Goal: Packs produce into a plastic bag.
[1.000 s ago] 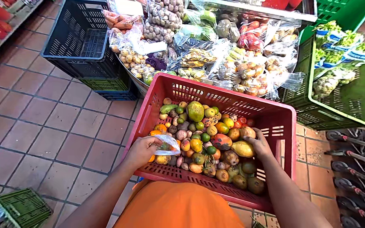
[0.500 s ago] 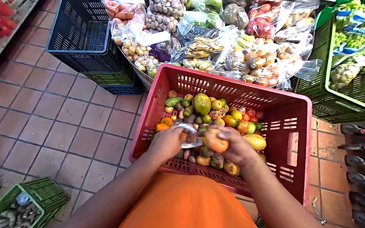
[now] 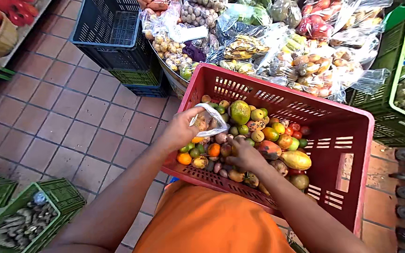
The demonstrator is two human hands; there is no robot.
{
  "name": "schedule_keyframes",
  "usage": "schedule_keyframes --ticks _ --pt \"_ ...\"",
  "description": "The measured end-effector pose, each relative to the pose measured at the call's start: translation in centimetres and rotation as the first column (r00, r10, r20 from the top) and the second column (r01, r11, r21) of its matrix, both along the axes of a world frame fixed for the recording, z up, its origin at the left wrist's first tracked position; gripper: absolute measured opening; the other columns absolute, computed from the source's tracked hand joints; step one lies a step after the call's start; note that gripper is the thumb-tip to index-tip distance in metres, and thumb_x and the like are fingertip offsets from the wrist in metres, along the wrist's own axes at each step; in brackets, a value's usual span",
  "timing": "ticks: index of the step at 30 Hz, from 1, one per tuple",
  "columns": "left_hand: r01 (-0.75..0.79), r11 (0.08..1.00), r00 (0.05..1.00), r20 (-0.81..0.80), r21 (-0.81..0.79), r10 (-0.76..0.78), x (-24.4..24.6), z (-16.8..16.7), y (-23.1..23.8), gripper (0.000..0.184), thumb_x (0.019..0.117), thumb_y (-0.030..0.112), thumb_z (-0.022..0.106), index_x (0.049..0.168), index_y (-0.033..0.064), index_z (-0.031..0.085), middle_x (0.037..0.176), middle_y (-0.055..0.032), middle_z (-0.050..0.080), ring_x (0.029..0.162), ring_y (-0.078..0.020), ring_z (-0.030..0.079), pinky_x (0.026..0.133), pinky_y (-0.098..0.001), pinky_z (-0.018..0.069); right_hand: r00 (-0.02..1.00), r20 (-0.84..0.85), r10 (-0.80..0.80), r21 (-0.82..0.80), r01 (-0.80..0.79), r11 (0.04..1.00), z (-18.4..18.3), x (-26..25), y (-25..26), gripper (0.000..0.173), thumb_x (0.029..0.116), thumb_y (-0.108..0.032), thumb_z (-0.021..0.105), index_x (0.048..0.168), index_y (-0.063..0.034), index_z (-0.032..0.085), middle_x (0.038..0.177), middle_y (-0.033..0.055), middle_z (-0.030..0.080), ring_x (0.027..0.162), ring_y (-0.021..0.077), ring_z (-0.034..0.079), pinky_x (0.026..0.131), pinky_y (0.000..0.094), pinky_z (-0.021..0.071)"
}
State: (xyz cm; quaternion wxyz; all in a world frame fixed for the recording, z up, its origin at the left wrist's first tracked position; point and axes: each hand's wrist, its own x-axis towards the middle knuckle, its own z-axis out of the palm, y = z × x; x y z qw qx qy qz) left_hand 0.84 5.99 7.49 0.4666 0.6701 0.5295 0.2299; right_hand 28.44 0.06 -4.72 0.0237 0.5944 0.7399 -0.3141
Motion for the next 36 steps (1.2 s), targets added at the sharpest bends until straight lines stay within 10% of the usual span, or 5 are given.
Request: schedule_keyframes --ticks 12,17,26,32,36 --pt "-0.039 0.999 0.997 0.07 0.01 0.038 -2.1 -4.6 0.6 0.063 0.0845 -0.005 0.058 0.144 0.0177 0.059 0.135 -0.0031 0.066 0.119 -0.0133 0.065 0.1 -0.0431 0.0557 0.355 -0.601 -0.716 -0.502 0.53 0.684 -1.5 -1.3 5.9 0.06 0.0992 -0.034 0.066 0.152 -0.0137 0.044 0.137 0.0131 0.062 0.118 0.0282 0.065 0.094 0.0522 0.0566" --pt "0.018 0.995 1.0 -0.026 0.101 -0.015 -2.0 -4.8 0.3 0.055 0.0888 -0.001 0.059 0.141 0.0179 0.062 0.14 0.0005 0.064 0.128 -0.0101 0.06 0.109 -0.0408 0.0504 0.99 -0.005 -0.141 -0.085 0.14 0.986 -2.1 -0.9 0.9 0.047 0.0886 -0.04 0.077 0.123 -0.0085 0.069 0.122 0.017 0.066 0.114 0.0382 0.063 0.092 0.0641 0.0539" --pt "0.036 0.99 0.996 -0.087 0.14 -0.024 -2.0 -5.0 0.3 0.054 0.0899 0.004 0.058 0.14 0.0225 0.063 0.138 0.0033 0.065 0.127 -0.0096 0.06 0.108 -0.0453 0.051 0.997 0.022 0.08 -0.167 -0.076 0.983 -1.8 0.0 0.8 0.068 0.0761 -0.031 0.085 0.137 -0.0148 0.059 0.12 0.0128 0.068 0.113 0.0318 0.065 0.093 0.0563 0.0547" --pt "0.018 0.989 0.998 -0.067 0.146 -0.008 -2.1 -5.1 0.2 0.056 0.0876 0.002 0.057 0.139 0.022 0.064 0.137 0.0019 0.066 0.125 -0.0115 0.062 0.105 -0.0468 0.052 0.277 -0.599 -0.751 -0.657 0.366 0.659 1.6 9.0 0.3 0.041 0.0859 -0.04 0.066 0.124 -0.0259 0.061 0.111 0.0054 0.068 0.087 0.0213 0.068 0.071 0.0432 0.06" --pt "0.027 0.989 0.997 -0.071 0.148 -0.017 -2.0 -5.0 0.2 0.055 0.0883 0.003 0.057 0.139 0.0209 0.064 0.138 0.0019 0.066 0.126 -0.0107 0.061 0.106 -0.0453 0.0512 0.899 -0.072 -0.433 -0.561 0.322 0.762 -0.4 9.4 -1.6 0.033 0.0884 -0.036 0.074 0.104 -0.0071 0.071 0.094 0.0144 0.071 0.085 0.0301 0.068 0.078 0.0549 0.0569"
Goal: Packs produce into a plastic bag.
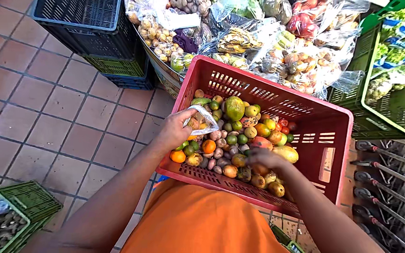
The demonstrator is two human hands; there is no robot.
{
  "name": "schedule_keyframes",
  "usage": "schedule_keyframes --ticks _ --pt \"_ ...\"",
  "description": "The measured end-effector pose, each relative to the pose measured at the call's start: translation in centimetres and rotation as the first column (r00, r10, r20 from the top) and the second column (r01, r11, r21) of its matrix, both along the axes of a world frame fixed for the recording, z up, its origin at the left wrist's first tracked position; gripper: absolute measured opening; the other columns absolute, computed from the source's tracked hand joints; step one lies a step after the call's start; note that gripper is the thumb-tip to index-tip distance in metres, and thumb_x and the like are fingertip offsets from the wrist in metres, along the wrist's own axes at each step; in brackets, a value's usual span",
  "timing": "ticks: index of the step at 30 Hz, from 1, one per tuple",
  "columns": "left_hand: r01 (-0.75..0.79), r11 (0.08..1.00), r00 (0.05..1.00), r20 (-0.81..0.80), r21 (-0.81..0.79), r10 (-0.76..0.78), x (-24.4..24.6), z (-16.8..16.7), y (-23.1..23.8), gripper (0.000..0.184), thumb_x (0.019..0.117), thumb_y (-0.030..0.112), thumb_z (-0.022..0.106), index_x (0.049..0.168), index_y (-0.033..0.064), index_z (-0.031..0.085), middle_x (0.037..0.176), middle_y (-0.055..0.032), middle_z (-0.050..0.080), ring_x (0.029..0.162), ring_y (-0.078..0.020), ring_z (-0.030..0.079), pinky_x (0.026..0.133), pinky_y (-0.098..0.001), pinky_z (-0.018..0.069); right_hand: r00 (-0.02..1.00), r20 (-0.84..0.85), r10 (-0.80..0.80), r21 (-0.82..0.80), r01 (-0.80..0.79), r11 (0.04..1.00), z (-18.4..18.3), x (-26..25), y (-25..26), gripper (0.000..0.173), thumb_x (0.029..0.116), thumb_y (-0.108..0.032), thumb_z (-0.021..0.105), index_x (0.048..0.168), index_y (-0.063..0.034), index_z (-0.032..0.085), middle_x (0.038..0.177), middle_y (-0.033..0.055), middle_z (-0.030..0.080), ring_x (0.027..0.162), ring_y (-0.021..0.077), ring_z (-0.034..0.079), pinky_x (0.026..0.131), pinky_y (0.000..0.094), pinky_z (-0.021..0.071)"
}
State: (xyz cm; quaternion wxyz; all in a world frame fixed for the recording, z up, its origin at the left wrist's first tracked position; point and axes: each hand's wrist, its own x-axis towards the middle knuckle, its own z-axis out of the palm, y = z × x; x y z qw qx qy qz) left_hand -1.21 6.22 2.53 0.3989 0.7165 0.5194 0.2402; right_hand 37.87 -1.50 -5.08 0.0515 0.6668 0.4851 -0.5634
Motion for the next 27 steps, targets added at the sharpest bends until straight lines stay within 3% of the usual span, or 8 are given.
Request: schedule_keyframes --ticks 2,4,6,8,11,15,18,27 --pt "0.01 1.0 1.0 -0.003 -0.003 -0.011 0.0 0.0 0.1 0.053 0.0899 0.004 0.057 0.14 0.0212 0.063 0.138 0.0021 0.065 0.126 -0.0106 0.061 0.106 -0.0456 0.0513 0.942 0.236 0.237 -0.088 -0.222 0.971 -0.5 -3.0 0.0 0.043 0.0809 -0.049 0.081 0.097 -0.0104 0.073 0.09 0.013 0.071 0.088 0.0324 0.069 0.082 0.0619 0.0543" --pt "0.014 1.0 1.0 -0.005 0.003 -0.014 0.0 -0.1 0.1 0.054 0.0888 0.004 0.056 0.139 0.021 0.064 0.137 0.0014 0.066 0.126 -0.0113 0.061 0.106 -0.046 0.0515 0.954 0.24 0.182 -0.006 -0.186 0.983 0.4 -5.6 0.5 0.049 0.0801 -0.047 0.083 0.108 -0.0091 0.07 0.095 0.0134 0.072 0.091 0.0328 0.07 0.081 0.0619 0.0559" --pt "0.015 1.0 1.0 0.0 0.019 -0.015 0.0 -0.2 0.1 0.054 0.0885 0.003 0.056 0.139 0.0194 0.064 0.138 -0.0004 0.066 0.127 -0.0123 0.061 0.107 -0.046 0.0507 0.989 -0.119 -0.092 0.129 0.107 0.986 1.5 -6.5 1.2 0.048 0.0891 -0.027 0.078 0.126 -0.0039 0.059 0.104 0.0121 0.074 0.092 0.0256 0.071 0.081 0.0479 0.0596" --pt "0.013 1.0 1.0 0.01 0.024 -0.013 0.0 -0.3 0.1 0.053 0.0887 0.003 0.056 0.139 0.0186 0.064 0.136 -0.0016 0.067 0.125 -0.0135 0.062 0.106 -0.0478 0.0515 0.86 -0.421 -0.288 0.144 0.377 0.915 1.1 -6.0 2.0 0.039 0.0913 -0.019 0.07 0.125 -0.0048 0.056 0.105 0.0127 0.074 0.091 0.0224 0.071 0.079 0.0419 0.0581" --pt "0.011 1.0 1.0 0.028 0.017 -0.011 0.0 -0.3 0.0 0.053 0.0882 0.003 0.057 0.138 0.0201 0.065 0.135 -0.0003 0.067 0.124 -0.0127 0.063 0.104 -0.0467 0.0526 0.968 -0.187 0.166 0.282 -0.109 0.953 1.2 -4.9 1.7 0.022 0.0902 -0.018 0.075 0.11 -0.0094 0.072 0.103 0.0083 0.073 0.093 0.0233 0.07 0.083 0.0506 0.0591" --pt "0.021 1.0 1.0 0.007 0.013 -0.021 -0.1 -0.1 0.0 0.054 0.0886 0.003 0.056 0.139 0.0205 0.065 0.134 -0.0001 0.067 0.124 -0.0133 0.063 0.104 -0.0479 0.0523 0.704 0.142 0.696 0.02 -0.705 0.709 -1.0 -7.5 -0.7 0.052 0.0831 -0.023 0.079 0.134 -0.0226 0.065 0.138 0.0115 0.06 0.118 0.0332 0.063 0.097 0.062 0.0524" --pt "0.018 0.999 1.0 0.003 0.037 -0.018 -0.1 -0.2 -0.1 0.051 0.0892 0.005 0.057 0.137 0.0208 0.066 0.132 -0.0006 0.068 0.122 -0.0141 0.064 0.103 -0.0481 0.053 0.564 0.34 0.752 -0.192 -0.741 0.643 -1.2 -9.4 -1.5 0.068 0.0839 -0.042 0.076 0.146 -0.0248 0.054 0.146 0.0269 0.049 0.108 0.0487 0.064 0.084 0.0701 0.0537" --pt "0.013 0.997 0.999 0.042 0.071 -0.016 -0.1 -0.6 -0.3 0.045 0.092 0.006 0.057 0.135 0.0149 0.067 0.132 -0.0042 0.069 0.123 -0.016 0.064 0.106 -0.0471 0.0517 0.547 0.435 0.715 -0.438 -0.565 0.699 0.2 -15.2 -0.5 0.076 0.0941 -0.065 0.053 0.138 -0.0031 0.058 0.138 0.0319 0.056 0.125 0.0503 0.057 0.096 0.0708 0.0482"
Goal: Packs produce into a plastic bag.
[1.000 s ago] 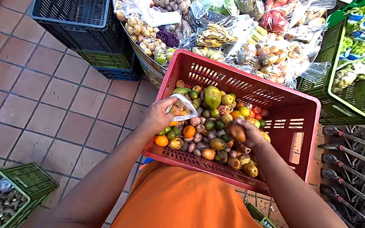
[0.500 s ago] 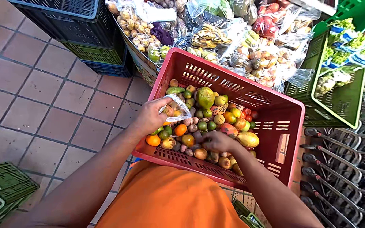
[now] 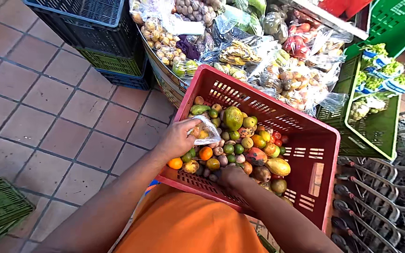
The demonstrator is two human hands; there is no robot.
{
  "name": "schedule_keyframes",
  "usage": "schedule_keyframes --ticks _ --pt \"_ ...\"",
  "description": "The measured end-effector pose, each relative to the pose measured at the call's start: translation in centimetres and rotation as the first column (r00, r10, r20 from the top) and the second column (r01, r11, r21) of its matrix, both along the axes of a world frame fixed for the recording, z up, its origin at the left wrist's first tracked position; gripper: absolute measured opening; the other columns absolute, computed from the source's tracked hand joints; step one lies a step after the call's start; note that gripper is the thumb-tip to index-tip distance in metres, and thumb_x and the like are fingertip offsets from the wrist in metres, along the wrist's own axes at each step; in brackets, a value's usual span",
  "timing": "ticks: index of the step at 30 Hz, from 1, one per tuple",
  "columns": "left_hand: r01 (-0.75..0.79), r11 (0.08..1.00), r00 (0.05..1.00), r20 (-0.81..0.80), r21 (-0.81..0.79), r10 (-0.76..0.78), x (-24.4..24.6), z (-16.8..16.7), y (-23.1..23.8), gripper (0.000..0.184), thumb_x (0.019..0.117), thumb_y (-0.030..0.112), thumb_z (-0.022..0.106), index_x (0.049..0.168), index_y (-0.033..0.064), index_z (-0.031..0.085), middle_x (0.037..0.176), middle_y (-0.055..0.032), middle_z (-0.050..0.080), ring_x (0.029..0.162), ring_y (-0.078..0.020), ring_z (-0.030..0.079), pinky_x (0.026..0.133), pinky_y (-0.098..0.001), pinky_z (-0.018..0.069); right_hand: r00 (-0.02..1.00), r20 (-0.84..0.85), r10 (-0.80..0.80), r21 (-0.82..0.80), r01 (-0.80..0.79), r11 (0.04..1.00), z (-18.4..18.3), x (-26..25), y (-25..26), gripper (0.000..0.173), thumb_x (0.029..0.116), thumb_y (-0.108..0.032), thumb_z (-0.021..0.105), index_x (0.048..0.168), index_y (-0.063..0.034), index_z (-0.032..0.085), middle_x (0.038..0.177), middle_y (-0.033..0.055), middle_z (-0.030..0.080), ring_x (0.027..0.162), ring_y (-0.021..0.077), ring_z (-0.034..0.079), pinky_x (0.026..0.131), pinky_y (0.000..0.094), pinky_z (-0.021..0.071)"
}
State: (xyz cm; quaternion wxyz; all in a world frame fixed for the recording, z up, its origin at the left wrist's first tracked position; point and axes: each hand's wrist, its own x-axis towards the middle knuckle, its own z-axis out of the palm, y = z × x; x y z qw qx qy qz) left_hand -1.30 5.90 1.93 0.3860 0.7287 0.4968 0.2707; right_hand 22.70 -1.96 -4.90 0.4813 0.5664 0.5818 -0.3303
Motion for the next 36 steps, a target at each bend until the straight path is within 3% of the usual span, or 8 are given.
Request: schedule_keyframes --ticks 3,5,13,20,27,31,33,36 --pt "0.001 1.0 1.0 0.019 -0.014 0.0 -0.2 0.1 0.0 0.043 0.0934 0.007 0.056 0.135 0.0141 0.067 0.132 -0.0058 0.068 0.123 -0.018 0.064 0.105 -0.0491 0.0516 0.989 -0.095 0.113 -0.073 -0.121 0.99 -0.6 2.3 0.9 0.067 0.0905 -0.048 0.067 0.147 -0.0145 0.053 0.137 0.0299 0.058 0.124 0.0517 0.057 0.095 0.0753 0.0456" --pt "0.012 0.999 1.0 0.026 -0.038 -0.011 -0.2 0.4 0.0 0.045 0.0936 0.004 0.055 0.137 0.014 0.066 0.135 -0.0059 0.067 0.125 -0.018 0.063 0.107 -0.0482 0.0503 0.979 -0.125 0.162 -0.078 -0.173 0.982 -1.6 3.9 0.9 0.077 0.0836 -0.04 0.077 0.152 -0.0207 0.048 0.14 0.0324 0.053 0.119 0.0544 0.058 0.091 0.077 0.0459" --pt "-0.004 1.0 0.999 0.049 0.005 0.004 -0.3 0.7 -0.3 0.045 0.0926 0.002 0.055 0.134 0.0139 0.068 0.13 -0.0051 0.07 0.121 -0.0165 0.065 0.104 -0.0452 0.0523 0.979 -0.201 -0.011 0.057 0.023 0.998 -2.2 6.7 -0.5 0.074 0.075 -0.06 0.077 0.139 -0.0272 0.06 0.15 0.0254 0.045 0.116 0.0457 0.062 0.09 0.0693 0.0515" --pt "0.003 1.0 0.999 0.05 -0.006 -0.002 -0.2 0.9 -0.3 0.046 0.0923 0.0 0.055 0.134 0.0137 0.068 0.133 -0.0048 0.069 0.122 -0.0164 0.065 0.105 -0.0447 0.0516 0.901 -0.398 -0.171 0.035 0.202 0.979 -2.7 9.6 -1.0 0.071 0.0778 -0.057 0.078 0.139 -0.0259 0.06 0.155 0.0184 0.041 0.124 0.0359 0.059 0.099 0.0604 0.0515" --pt "-0.01 1.0 1.0 -0.026 -0.012 0.009 0.2 1.2 -0.4 0.044 0.0921 0.002 0.057 0.132 0.0156 0.069 0.13 -0.0035 0.07 0.119 -0.0178 0.066 0.102 -0.0472 0.0531 0.995 -0.067 -0.074 -0.01 0.073 0.997 -2.3 4.1 -0.4 0.09 0.0814 -0.071 0.066 0.148 -0.0119 0.053 0.146 0.0268 0.053 0.131 0.0492 0.053 0.101 0.0741 0.0435" --pt "-0.053 0.998 0.997 -0.054 -0.031 0.051 0.3 0.7 -0.4 0.044 0.0915 0.004 0.059 0.132 0.0187 0.069 0.13 -0.0004 0.069 0.116 -0.0156 0.067 0.099 -0.0463 0.0552 0.997 0.046 -0.066 0.0 0.066 0.998 -1.1 1.3 0.3 0.082 0.0804 -0.069 0.066 0.129 -0.0022 0.065 0.139 0.0296 0.057 0.129 0.0493 0.054 0.099 0.0719 0.0455" --pt "-0.045 0.997 0.997 -0.058 -0.057 0.041 0.3 0.6 -0.2 0.045 0.0907 0.005 0.059 0.132 0.0202 0.069 0.13 0.0008 0.069 0.117 -0.0139 0.066 0.101 -0.0452 0.0544 0.999 -0.034 -0.033 -0.019 0.032 0.999 -2.1 3.1 0.8 0.082 0.0772 -0.07 0.068 0.127 -0.0051 0.067 0.134 0.0281 0.061 0.126 0.0485 0.057 0.098 0.0738 0.0453" --pt "-0.026 0.998 0.998 -0.058 -0.061 0.022 0.2 0.4 -0.1 0.045 0.0915 0.006 0.059 0.133 0.0213 0.069 0.129 0.002 0.069 0.117 -0.0123 0.066 0.101 -0.0435 0.0546 0.926 -0.339 -0.168 -0.094 0.144 0.985 -1.4 8.0 1.7 0.082 0.0851 -0.07 0.065 0.143 -0.0116 0.06 0.138 0.021 0.062 0.131 0.0391 0.057 0.109 0.0674 0.0413"
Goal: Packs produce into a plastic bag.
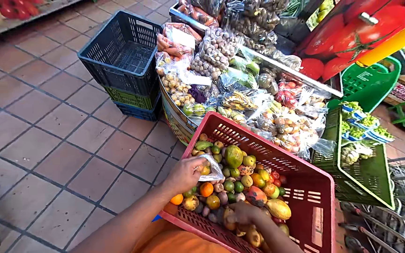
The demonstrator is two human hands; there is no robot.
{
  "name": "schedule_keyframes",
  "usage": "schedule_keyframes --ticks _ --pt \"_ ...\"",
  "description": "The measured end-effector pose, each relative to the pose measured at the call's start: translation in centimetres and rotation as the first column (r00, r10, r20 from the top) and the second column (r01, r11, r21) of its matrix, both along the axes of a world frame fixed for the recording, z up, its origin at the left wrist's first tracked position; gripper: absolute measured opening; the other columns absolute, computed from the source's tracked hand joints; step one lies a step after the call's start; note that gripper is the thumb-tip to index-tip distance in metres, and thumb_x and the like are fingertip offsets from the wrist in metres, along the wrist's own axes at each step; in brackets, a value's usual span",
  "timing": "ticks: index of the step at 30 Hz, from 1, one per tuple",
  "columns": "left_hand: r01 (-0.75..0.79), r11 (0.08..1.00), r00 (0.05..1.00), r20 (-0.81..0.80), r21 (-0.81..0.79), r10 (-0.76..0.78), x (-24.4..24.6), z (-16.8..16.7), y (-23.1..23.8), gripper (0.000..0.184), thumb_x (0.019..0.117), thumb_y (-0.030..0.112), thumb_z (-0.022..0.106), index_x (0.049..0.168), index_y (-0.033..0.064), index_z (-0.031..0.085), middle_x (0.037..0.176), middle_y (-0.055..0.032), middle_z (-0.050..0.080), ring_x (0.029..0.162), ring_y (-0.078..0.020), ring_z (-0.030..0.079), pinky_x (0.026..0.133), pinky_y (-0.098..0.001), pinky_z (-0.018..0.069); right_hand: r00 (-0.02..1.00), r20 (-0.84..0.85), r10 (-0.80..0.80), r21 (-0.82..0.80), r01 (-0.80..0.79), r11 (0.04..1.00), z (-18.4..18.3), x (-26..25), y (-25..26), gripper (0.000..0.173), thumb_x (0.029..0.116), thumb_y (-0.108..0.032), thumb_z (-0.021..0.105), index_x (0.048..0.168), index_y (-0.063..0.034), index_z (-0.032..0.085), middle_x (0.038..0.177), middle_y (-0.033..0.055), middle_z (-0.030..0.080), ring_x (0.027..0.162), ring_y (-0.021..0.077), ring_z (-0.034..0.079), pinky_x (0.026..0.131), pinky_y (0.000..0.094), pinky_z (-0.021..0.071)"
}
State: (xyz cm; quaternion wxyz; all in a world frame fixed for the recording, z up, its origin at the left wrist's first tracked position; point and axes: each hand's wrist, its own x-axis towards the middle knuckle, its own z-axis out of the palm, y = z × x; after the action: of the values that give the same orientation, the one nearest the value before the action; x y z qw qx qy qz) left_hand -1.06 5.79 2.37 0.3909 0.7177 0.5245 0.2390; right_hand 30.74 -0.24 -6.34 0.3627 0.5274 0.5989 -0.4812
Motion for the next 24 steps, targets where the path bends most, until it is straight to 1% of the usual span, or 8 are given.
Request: schedule_keyframes --ticks 3,5,9,11,15,18,20,24 --pt "0.004 1.0 1.0 0.019 0.02 -0.004 0.2 -0.1 -0.3 0.044 0.0925 0.004 0.06 0.133 0.0179 0.069 0.131 0.0005 0.069 0.118 -0.0127 0.065 0.103 -0.0428 0.0537 0.846 -0.335 -0.415 -0.252 0.344 0.905 1.5 4.0 -1.6 0.071 0.0886 -0.066 0.064 0.135 -0.0121 0.061 0.123 0.0115 0.069 0.115 0.0233 0.066 0.102 0.0495 0.0524" --pt "0.006 1.0 1.0 0.008 0.028 -0.006 0.2 -0.1 -0.3 0.045 0.0921 0.004 0.06 0.134 0.0179 0.068 0.132 0.0009 0.068 0.12 -0.012 0.065 0.104 -0.0416 0.0533 0.719 -0.393 -0.573 -0.425 0.411 0.807 0.7 4.6 -3.4 0.07 0.0896 -0.064 0.065 0.136 -0.0116 0.06 0.121 0.0101 0.069 0.111 0.0217 0.067 0.1 0.0475 0.0539" --pt "-0.003 0.999 1.0 0.008 0.035 0.003 0.1 -0.6 -0.2 0.043 0.0924 0.006 0.06 0.132 0.0208 0.069 0.128 0.0034 0.07 0.116 -0.0098 0.066 0.101 -0.0418 0.0554 0.694 -0.443 -0.567 -0.449 0.376 0.811 -0.8 3.5 -3.5 0.07 0.0904 -0.062 0.065 0.14 -0.0122 0.057 0.124 0.0088 0.068 0.114 0.0195 0.065 0.102 0.0457 0.0524" --pt "-0.01 1.0 1.0 0.013 0.022 0.01 0.1 -0.7 -0.3 0.043 0.092 0.006 0.062 0.131 0.0223 0.07 0.127 0.0038 0.071 0.114 -0.0106 0.067 0.1 -0.0445 0.056 0.582 -0.526 -0.62 -0.475 0.404 0.782 0.0 3.1 -3.8 0.066 0.0883 -0.06 0.07 0.133 -0.0123 0.062 0.118 0.0064 0.07 0.109 0.0173 0.067 0.098 0.0422 0.0546" --pt "0.002 0.999 0.999 0.04 -0.051 0.0 0.0 0.4 -0.5 0.043 0.092 0.005 0.064 0.132 0.0206 0.069 0.126 0.0013 0.071 0.114 -0.0134 0.067 0.1 -0.0473 0.0558 -0.151 -0.654 -0.741 -0.72 0.425 0.548 5.5 0.8 -5.6 0.062 0.0845 -0.063 0.073 0.121 -0.0132 0.068 0.107 0.0081 0.074 0.094 0.0201 0.073 0.082 0.0395 0.0615" --pt "0.081 0.988 0.997 -0.005 -0.13 -0.083 0.7 2.1 -1.1 0.049 0.0914 0.003 0.065 0.138 0.0194 0.065 0.134 -0.0011 0.067 0.12 -0.0163 0.065 0.104 -0.0487 0.0531 -0.429 -0.589 -0.685 -0.808 0.333 0.487 10.5 -3.1 -4.5 0.063 0.0816 -0.066 0.074 0.12 -0.0163 0.07 0.104 0.0103 0.074 0.086 0.0218 0.074 0.072 0.0389 0.0627" --pt "0.168 0.966 0.983 -0.036 -0.196 -0.178 1.5 3.3 -1.3 0.055 0.0919 0.005 0.067 0.145 0.0177 0.059 0.143 -0.004 0.061 0.129 -0.0189 0.059 0.109 -0.0493 0.0481 -0.448 -0.619 -0.645 -0.782 0.431 0.451 11.4 -4.7 -3.5 0.057 0.0809 -0.065 0.075 0.116 -0.0194 0.072 0.098 0.0068 0.075 0.082 0.0179 0.073 0.07 0.0368 0.0627" --pt "0.237 0.942 0.966 -0.047 -0.237 -0.255 2.6 4.5 -1.0 0.062 0.0888 0.006 0.074 0.147 0.0177 0.056 0.152 -0.0025 0.053 0.133 -0.0188 0.056 0.111 -0.0486 0.0459 -0.213 -0.636 -0.741 -0.661 0.646 0.381 12.7 -6.8 -1.1 0.062 0.0802 -0.063 0.075 0.121 -0.0171 0.064 0.093 0.0104 0.071 0.071 0.019 0.07 0.059 0.0359 0.0603"
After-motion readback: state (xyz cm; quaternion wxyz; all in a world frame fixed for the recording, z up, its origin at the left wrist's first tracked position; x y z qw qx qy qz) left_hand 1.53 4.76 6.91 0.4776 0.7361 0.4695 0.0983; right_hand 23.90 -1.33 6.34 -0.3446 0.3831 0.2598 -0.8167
